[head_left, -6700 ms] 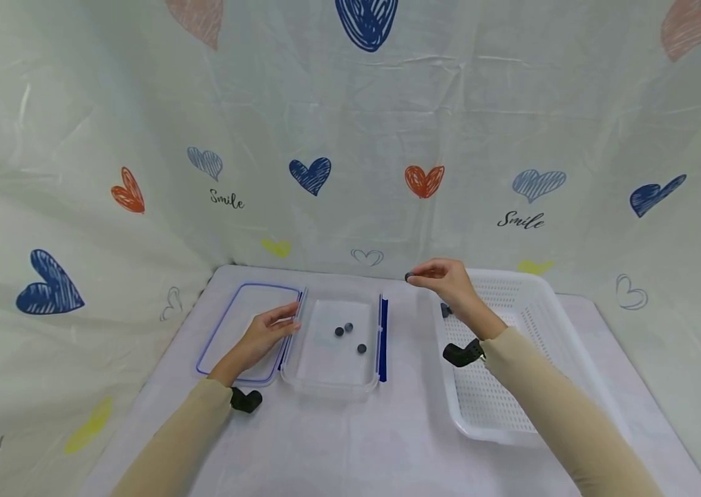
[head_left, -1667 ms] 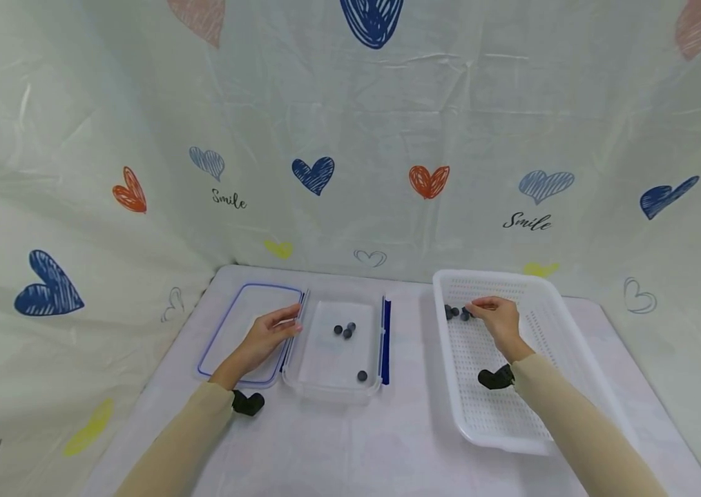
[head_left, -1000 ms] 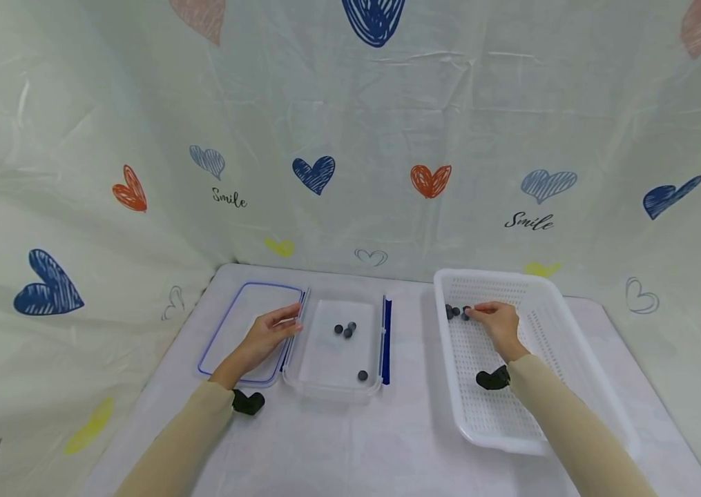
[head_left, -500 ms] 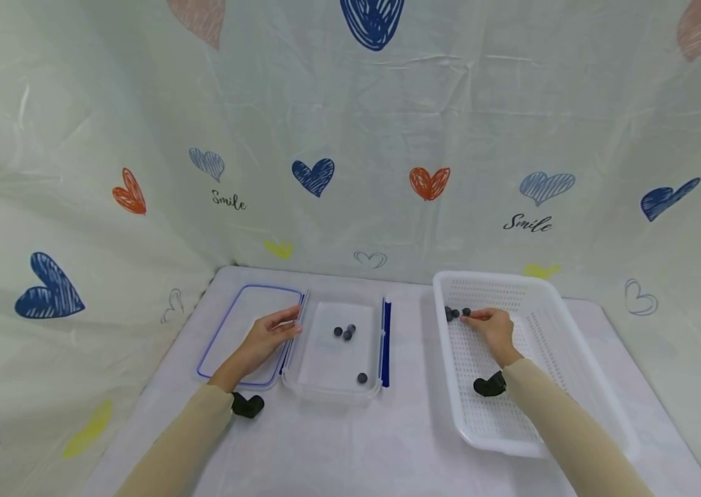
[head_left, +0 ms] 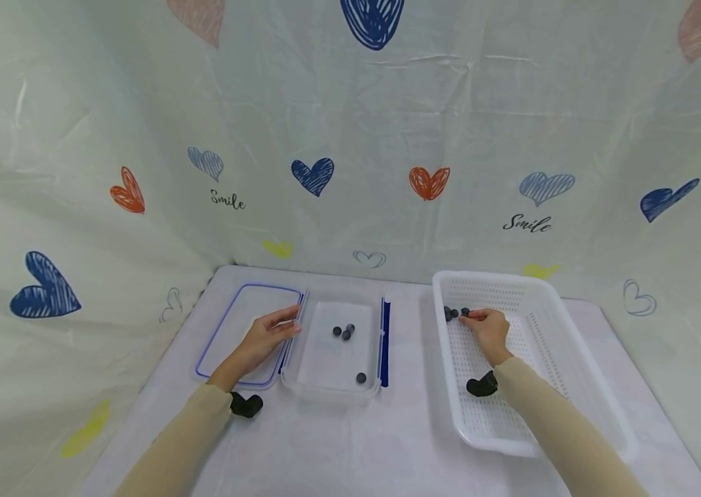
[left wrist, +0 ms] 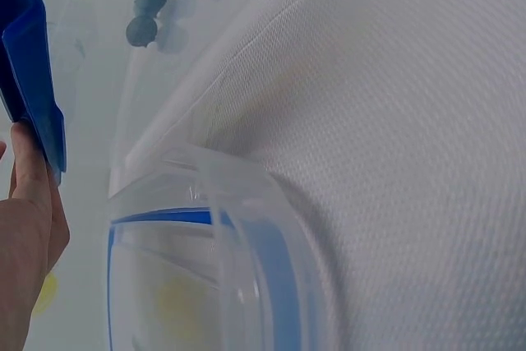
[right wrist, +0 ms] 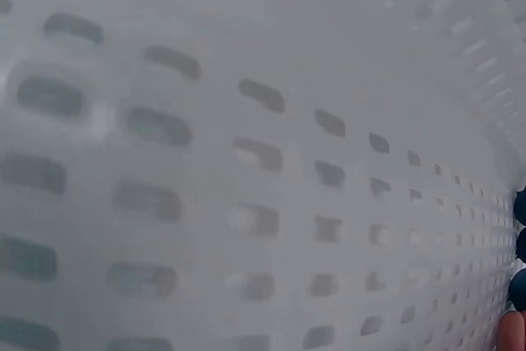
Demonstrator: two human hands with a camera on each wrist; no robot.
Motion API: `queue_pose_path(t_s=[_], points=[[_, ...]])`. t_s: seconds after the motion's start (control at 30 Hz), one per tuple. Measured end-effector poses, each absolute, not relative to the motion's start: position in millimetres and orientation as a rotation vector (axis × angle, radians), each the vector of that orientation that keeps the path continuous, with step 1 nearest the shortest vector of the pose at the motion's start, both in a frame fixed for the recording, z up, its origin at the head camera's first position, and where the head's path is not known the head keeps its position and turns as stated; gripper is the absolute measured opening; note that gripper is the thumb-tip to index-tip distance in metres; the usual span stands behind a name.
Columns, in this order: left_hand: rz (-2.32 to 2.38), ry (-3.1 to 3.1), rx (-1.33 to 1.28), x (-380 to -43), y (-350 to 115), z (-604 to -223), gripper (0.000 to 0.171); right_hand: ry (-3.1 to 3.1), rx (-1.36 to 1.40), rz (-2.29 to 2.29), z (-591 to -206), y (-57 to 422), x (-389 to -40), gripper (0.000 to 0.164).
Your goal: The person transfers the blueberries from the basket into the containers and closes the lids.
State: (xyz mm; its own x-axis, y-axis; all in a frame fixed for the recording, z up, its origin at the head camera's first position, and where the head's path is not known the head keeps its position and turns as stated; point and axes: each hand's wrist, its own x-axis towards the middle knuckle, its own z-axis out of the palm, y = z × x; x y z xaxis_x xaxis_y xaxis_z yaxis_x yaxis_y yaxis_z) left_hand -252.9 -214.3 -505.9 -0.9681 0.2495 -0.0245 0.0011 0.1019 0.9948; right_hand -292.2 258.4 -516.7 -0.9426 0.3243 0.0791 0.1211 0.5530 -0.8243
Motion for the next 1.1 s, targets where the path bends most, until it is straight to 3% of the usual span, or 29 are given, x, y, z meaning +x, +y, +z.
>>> queue_pose_path(t_s=[0.73, 1.1], points=[[1.977, 2.177, 0.265, -249.2, -216.6, -507.8, 0.063, -2.555, -0.373, 1.349, -515.5, 257.9, -290.2, 0.018], [1.96, 2.205, 0.27, -249.5, -215.2, -504.9, 0.061, -2.548, -0.397, 1.557, -497.3, 273.0, -286.4, 0.028]])
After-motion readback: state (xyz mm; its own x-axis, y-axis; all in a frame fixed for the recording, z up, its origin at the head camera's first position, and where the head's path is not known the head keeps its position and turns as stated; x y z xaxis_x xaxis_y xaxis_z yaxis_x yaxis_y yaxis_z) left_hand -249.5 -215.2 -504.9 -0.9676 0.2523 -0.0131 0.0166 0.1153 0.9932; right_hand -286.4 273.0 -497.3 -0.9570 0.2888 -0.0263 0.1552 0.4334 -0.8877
